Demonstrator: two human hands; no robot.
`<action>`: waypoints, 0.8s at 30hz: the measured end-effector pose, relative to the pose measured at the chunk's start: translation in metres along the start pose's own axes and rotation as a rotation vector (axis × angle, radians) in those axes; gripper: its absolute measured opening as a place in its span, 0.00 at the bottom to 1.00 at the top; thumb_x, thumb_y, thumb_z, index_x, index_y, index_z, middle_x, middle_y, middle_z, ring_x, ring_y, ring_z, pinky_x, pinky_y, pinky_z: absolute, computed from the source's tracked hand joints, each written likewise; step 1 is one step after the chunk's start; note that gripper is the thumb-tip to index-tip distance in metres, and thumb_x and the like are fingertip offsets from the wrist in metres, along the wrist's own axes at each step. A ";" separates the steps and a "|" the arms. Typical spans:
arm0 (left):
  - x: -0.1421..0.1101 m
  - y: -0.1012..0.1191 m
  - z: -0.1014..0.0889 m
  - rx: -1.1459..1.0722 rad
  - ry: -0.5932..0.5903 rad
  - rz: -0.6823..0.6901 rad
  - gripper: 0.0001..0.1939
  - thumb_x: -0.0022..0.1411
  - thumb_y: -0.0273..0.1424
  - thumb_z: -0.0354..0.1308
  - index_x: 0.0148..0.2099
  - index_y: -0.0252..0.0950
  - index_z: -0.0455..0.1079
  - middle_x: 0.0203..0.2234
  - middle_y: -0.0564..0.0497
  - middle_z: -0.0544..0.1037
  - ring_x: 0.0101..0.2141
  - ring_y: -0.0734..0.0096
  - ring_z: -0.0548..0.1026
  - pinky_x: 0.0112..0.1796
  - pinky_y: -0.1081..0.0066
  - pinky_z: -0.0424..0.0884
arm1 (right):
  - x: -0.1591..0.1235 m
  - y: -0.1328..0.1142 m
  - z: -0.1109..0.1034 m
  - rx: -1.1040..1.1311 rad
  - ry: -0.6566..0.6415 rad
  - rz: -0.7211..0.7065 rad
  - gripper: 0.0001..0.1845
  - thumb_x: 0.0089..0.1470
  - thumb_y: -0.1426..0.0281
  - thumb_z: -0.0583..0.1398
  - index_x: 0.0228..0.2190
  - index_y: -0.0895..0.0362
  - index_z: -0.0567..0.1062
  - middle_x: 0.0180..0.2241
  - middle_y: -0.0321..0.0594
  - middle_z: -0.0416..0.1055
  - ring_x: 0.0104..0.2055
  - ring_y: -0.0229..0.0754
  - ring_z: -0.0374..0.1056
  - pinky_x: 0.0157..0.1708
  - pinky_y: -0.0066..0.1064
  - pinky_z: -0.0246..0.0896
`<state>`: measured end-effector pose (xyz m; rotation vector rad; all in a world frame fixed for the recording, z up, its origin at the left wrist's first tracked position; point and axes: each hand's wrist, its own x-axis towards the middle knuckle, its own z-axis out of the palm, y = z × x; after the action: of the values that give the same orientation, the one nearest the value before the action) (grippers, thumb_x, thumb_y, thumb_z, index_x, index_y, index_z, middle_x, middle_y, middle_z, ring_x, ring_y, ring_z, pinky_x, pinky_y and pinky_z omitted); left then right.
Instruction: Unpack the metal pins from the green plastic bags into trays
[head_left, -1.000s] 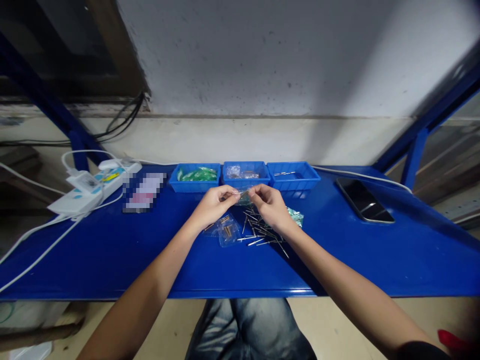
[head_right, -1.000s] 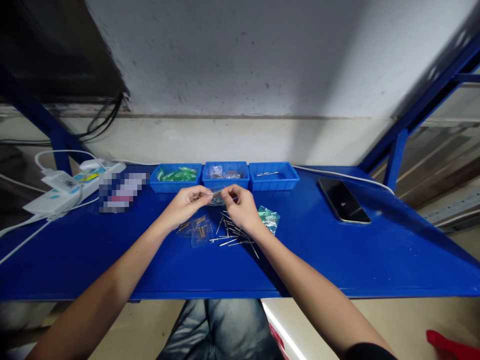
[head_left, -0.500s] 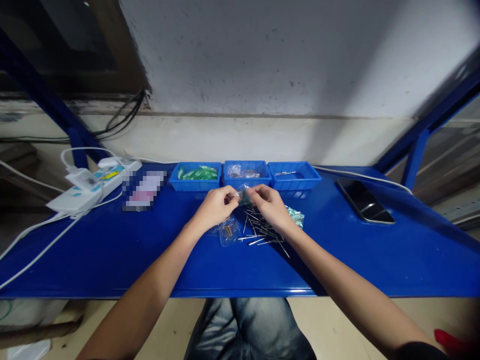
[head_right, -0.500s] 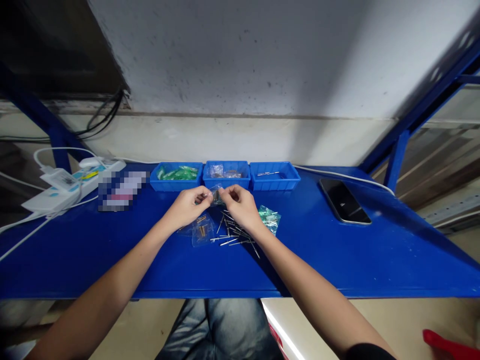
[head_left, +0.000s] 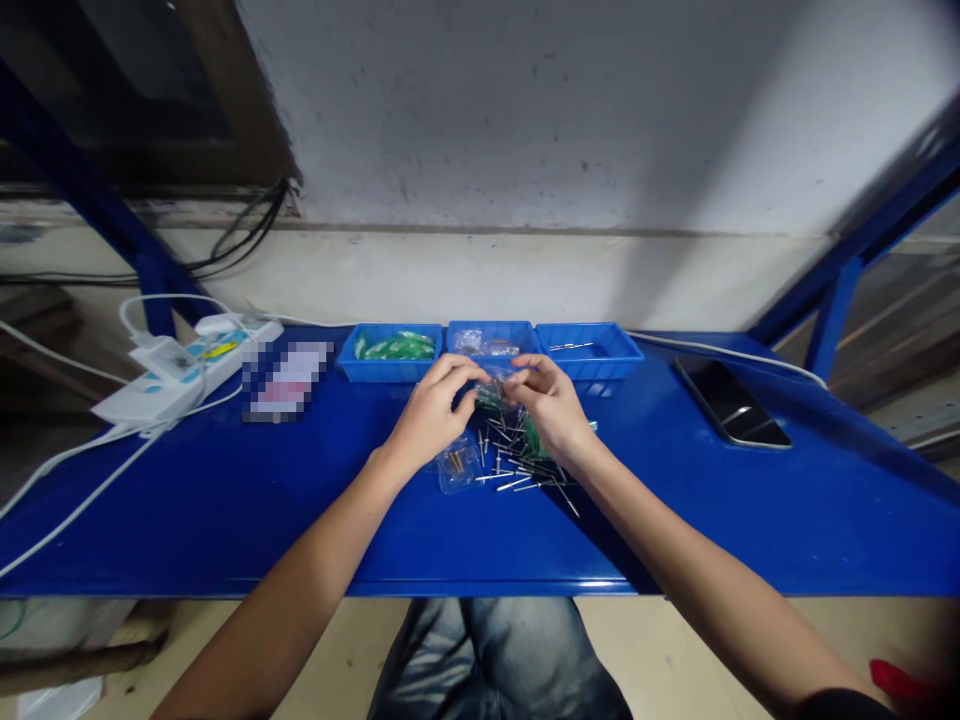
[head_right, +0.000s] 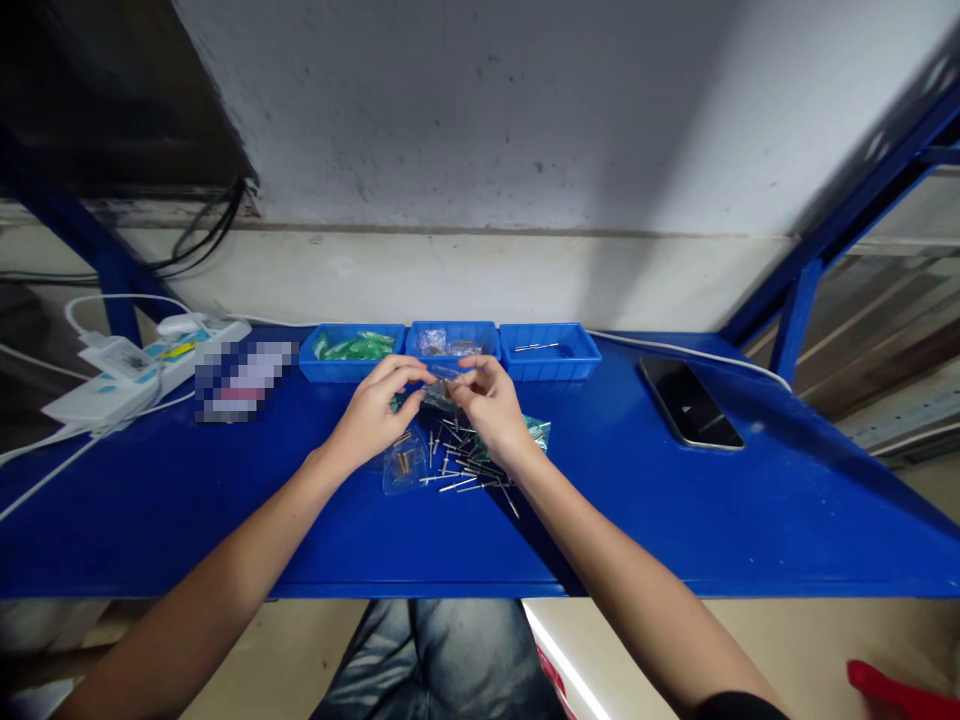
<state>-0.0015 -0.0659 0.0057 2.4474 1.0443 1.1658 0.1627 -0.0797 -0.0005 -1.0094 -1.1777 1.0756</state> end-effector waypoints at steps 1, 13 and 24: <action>0.000 -0.002 0.000 0.004 0.002 -0.023 0.11 0.61 0.23 0.49 0.44 0.39 0.67 0.43 0.48 0.69 0.47 0.67 0.68 0.48 0.65 0.65 | -0.001 -0.003 -0.002 -0.094 0.035 -0.073 0.14 0.44 0.68 0.61 0.36 0.55 0.66 0.24 0.33 0.65 0.26 0.36 0.62 0.31 0.33 0.60; -0.012 -0.063 -0.045 0.277 -0.437 -0.394 0.24 0.54 0.48 0.53 0.48 0.40 0.70 0.45 0.43 0.72 0.47 0.51 0.69 0.43 0.61 0.66 | 0.025 -0.042 -0.032 -1.054 0.322 -0.756 0.10 0.55 0.71 0.52 0.38 0.54 0.71 0.39 0.45 0.66 0.46 0.51 0.60 0.44 0.46 0.53; -0.013 -0.063 -0.038 0.205 -0.489 -0.492 0.37 0.50 0.49 0.56 0.60 0.40 0.58 0.50 0.39 0.65 0.45 0.51 0.71 0.39 0.63 0.68 | 0.013 -0.008 -0.019 -1.063 -0.045 -0.416 0.09 0.54 0.69 0.54 0.33 0.56 0.73 0.33 0.43 0.72 0.40 0.48 0.62 0.40 0.38 0.54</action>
<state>-0.0671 -0.0333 -0.0072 2.2376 1.5222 0.3022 0.1835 -0.0692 0.0078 -1.4204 -1.9503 0.0717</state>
